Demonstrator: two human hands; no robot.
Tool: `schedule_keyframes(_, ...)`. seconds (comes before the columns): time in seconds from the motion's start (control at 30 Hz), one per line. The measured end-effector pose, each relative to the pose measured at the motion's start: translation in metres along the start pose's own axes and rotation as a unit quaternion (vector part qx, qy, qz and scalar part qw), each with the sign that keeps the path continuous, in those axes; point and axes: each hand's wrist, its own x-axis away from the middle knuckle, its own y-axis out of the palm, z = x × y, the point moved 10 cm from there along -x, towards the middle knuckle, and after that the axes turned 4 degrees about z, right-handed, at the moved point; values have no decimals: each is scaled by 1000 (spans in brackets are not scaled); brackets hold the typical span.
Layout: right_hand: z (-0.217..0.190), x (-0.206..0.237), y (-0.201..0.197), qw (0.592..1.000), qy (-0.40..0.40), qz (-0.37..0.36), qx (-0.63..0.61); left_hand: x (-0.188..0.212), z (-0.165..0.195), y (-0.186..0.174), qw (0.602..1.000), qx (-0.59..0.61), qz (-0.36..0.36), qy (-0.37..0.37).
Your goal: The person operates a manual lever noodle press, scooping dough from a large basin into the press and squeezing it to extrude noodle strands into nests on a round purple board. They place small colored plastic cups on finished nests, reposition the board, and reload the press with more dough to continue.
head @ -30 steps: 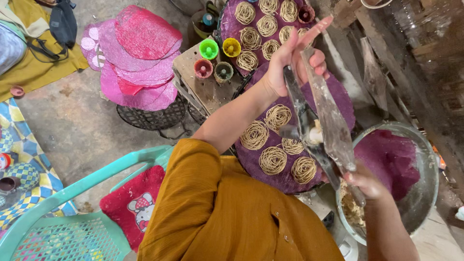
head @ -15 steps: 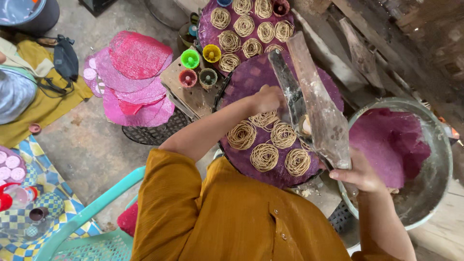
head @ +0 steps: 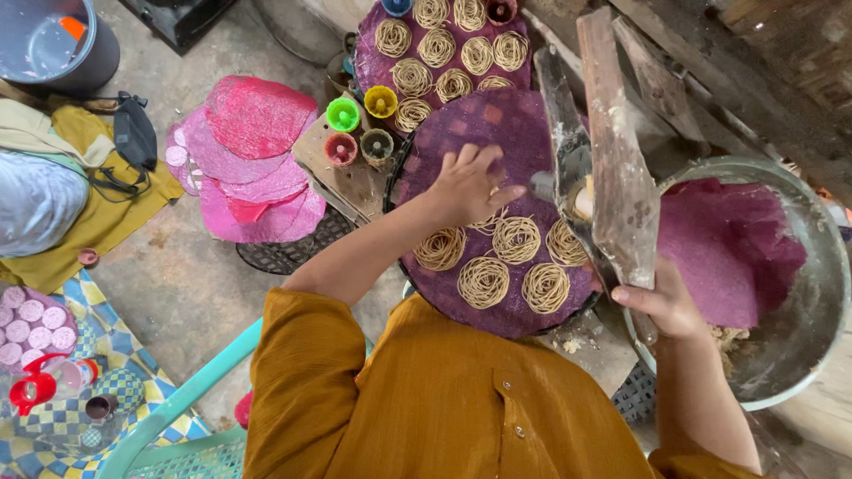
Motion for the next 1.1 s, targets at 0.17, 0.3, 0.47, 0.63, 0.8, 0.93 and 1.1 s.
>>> schedule_keyframes(0.17,-11,-19,13,999,2,38,19,15,-3,-73,966,-20,247,79)
schedule_keyframes(0.3,-14,-71,65,996,-32,-66,54,6,-4,-61,956,120,236,128)
schedule_keyframes(0.47,-15,-140,97,982,-82,-63,160,34,-73,-56,807,508,279,115)
schedule_keyframes(0.63,-16,-162,158,784,-232,-54,573,56,-118,-1,621,758,201,-19)
schedule_keyframes(0.8,-2,-146,184,729,-247,-107,629,56,-120,4,611,766,200,9)
schedule_keyframes(0.93,1,-131,182,727,-219,-124,638,59,-123,7,618,758,209,8)
schedule_keyframes(1.1,-5,-127,179,688,-271,-109,664,60,-121,1,636,739,222,8)
